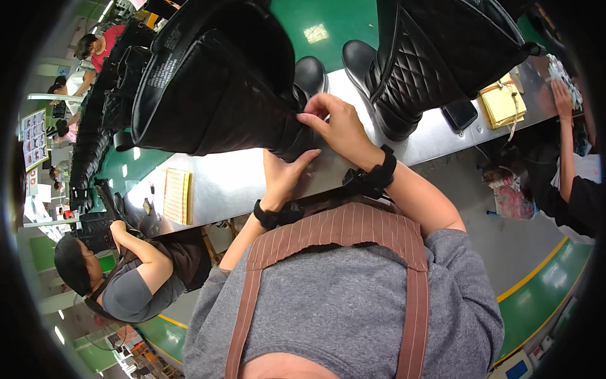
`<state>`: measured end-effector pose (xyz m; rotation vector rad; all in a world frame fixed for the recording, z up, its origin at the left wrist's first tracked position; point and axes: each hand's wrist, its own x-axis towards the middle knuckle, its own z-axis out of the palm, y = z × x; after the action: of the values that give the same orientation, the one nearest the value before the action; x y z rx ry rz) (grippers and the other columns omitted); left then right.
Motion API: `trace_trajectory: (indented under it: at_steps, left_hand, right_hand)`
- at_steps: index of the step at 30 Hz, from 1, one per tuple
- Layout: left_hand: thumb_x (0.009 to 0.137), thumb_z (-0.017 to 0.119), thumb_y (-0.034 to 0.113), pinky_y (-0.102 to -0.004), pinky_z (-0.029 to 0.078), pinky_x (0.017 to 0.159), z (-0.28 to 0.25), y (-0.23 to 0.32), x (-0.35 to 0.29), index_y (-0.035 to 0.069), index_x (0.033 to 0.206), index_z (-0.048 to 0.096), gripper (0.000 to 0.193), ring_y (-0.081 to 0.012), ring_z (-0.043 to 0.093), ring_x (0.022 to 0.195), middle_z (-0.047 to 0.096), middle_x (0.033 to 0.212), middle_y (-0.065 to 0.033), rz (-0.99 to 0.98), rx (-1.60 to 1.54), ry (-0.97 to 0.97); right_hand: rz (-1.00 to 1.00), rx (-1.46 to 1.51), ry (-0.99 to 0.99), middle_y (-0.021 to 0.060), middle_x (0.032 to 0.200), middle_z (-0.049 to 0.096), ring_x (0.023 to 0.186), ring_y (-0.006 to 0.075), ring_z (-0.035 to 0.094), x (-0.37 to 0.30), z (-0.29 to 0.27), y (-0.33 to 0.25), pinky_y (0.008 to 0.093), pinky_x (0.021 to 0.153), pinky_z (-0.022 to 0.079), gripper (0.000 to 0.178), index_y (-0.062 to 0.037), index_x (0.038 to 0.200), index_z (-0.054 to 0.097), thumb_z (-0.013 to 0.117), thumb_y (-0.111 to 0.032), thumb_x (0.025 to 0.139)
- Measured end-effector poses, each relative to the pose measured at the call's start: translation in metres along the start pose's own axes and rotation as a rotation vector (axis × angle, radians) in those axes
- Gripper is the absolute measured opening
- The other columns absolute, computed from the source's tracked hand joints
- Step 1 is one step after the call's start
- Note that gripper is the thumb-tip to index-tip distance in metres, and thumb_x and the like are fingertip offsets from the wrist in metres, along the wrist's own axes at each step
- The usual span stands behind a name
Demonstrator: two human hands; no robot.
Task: The recorder is inspecting and cleaning pairs of black boots at a factory assembly line.
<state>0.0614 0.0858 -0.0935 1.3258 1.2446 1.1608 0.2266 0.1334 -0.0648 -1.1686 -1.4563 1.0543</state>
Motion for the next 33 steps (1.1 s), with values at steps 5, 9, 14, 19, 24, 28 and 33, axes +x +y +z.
trace_trajectory:
  at_steps: [5,9,14,19,24,28,33]
  left_hand:
    - [0.069,0.084,0.014,-0.0311,0.049,0.085,0.009,0.000,0.000,-0.003,0.111,0.058,0.052,-0.0202,0.063,0.095,0.066,0.105,-0.0117,0.050,0.147,0.153]
    - [0.071,0.081,0.013,-0.0294,0.048,0.085,0.013,0.008,-0.001,-0.002,0.110,0.060,0.047,-0.0160,0.063,0.095,0.067,0.105,-0.0092,0.024,0.181,0.159]
    - [0.074,0.079,0.011,-0.0284,0.047,0.087,0.010,0.007,-0.003,-0.003,0.112,0.060,0.045,-0.0148,0.062,0.097,0.067,0.107,-0.0092,-0.052,0.203,0.061]
    - [0.073,0.080,0.013,-0.0317,0.050,0.082,0.014,0.014,-0.011,-0.002,0.105,0.064,0.039,-0.0183,0.064,0.092,0.069,0.100,-0.0134,0.047,0.011,0.207]
    - [0.073,0.080,0.013,-0.0325,0.051,0.078,-0.003,0.034,-0.011,-0.004,0.105,0.063,0.040,-0.0222,0.066,0.086,0.069,0.095,-0.0146,0.013,0.224,0.041]
    - [0.075,0.079,0.016,-0.0309,0.051,0.078,-0.014,0.043,-0.003,-0.006,0.100,0.065,0.037,-0.0203,0.067,0.085,0.070,0.094,-0.0132,0.059,0.271,-0.030]
    - [0.075,0.079,0.020,-0.0301,0.050,0.081,-0.016,0.040,0.003,-0.006,0.101,0.067,0.039,-0.0200,0.067,0.088,0.071,0.097,-0.0138,0.031,0.228,-0.037]
  right_hand:
    - [0.019,-0.227,-0.264,0.0105,0.070,0.058,0.065,0.0200,0.057,0.010,-0.009,-0.006,0.0333,0.065,0.046,0.021,-0.0008,0.084,0.060,0.061,-0.021,0.090]
    - [0.145,0.118,-0.461,0.0031,0.057,0.046,0.052,0.0117,0.044,0.024,-0.025,-0.070,0.0259,0.052,0.037,0.035,-0.0034,0.070,0.054,0.051,-0.026,0.097]
    - [-0.188,0.408,-0.585,-0.0039,0.060,0.045,0.050,0.0035,0.040,0.039,-0.069,-0.177,0.0195,0.047,0.033,0.038,-0.0059,0.069,0.053,0.047,-0.027,0.100]
    - [-0.161,0.243,-0.487,0.0016,0.072,0.057,0.061,0.0084,0.053,0.013,-0.048,-0.161,0.0225,0.057,0.043,0.033,-0.0012,0.090,0.063,0.046,-0.028,0.101]
    - [0.005,-0.523,-0.647,0.0118,0.077,0.062,0.067,0.0179,0.061,-0.037,-0.107,-0.094,0.0308,0.061,0.047,0.026,0.0001,0.092,0.067,0.061,-0.025,0.091]
    - [0.464,-0.795,-0.232,0.0109,0.076,0.067,0.072,0.0243,0.066,-0.078,-0.148,-0.066,0.0325,0.067,0.050,0.041,-0.0018,0.082,0.067,0.072,-0.042,0.078]
    - [0.014,-0.401,0.134,0.0150,0.110,0.064,0.096,0.0244,0.064,-0.055,-0.132,-0.014,0.0327,0.084,0.048,0.067,0.0019,0.118,0.056,0.083,-0.034,0.069]
